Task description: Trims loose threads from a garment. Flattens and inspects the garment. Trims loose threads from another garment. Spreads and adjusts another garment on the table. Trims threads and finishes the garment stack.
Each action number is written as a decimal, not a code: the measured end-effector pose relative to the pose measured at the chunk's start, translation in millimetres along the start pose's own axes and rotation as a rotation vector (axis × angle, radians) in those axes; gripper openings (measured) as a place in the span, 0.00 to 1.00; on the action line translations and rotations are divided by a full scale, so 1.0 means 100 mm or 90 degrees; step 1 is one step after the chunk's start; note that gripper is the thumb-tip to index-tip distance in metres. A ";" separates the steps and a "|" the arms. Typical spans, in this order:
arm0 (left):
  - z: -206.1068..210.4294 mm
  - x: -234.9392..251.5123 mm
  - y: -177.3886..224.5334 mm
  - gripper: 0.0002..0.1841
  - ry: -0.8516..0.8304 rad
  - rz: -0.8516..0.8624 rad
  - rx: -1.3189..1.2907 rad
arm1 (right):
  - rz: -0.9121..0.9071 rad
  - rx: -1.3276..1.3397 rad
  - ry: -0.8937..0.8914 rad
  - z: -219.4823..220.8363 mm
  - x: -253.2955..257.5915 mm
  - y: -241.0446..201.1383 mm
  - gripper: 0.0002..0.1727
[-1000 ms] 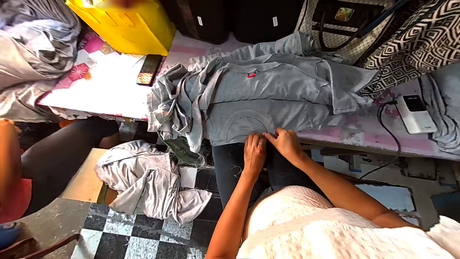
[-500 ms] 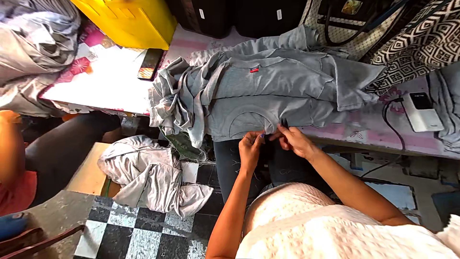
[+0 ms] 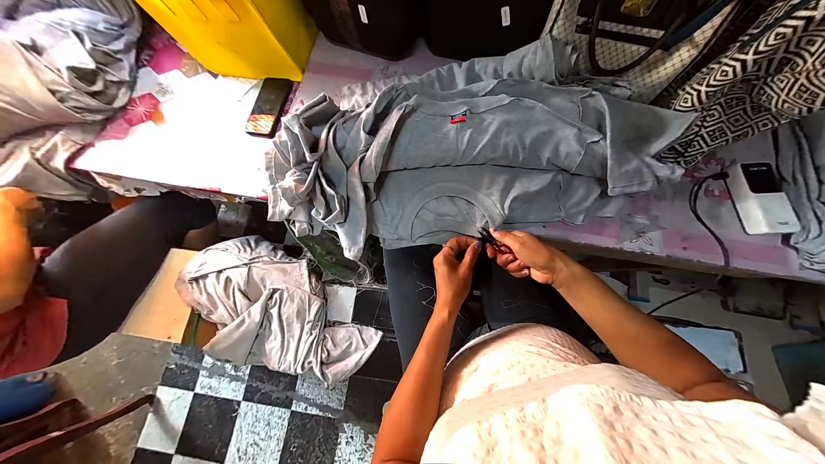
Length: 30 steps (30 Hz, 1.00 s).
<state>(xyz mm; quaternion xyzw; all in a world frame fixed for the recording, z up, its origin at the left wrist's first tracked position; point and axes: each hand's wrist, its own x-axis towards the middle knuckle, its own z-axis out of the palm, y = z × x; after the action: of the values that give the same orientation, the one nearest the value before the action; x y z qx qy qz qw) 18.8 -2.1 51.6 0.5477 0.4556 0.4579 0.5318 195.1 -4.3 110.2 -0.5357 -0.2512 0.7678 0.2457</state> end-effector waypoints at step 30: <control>-2.54 0.20 -0.55 0.19 0.340 -0.275 0.532 | -0.546 -0.777 0.393 0.01 0.21 -0.13 0.08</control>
<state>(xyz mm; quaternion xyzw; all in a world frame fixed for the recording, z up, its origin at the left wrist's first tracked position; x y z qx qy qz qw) -228.9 60.9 0.4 0.4713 0.8202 0.2413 0.2165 189.4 18.6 104.2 -0.6201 -0.7309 0.1515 0.2416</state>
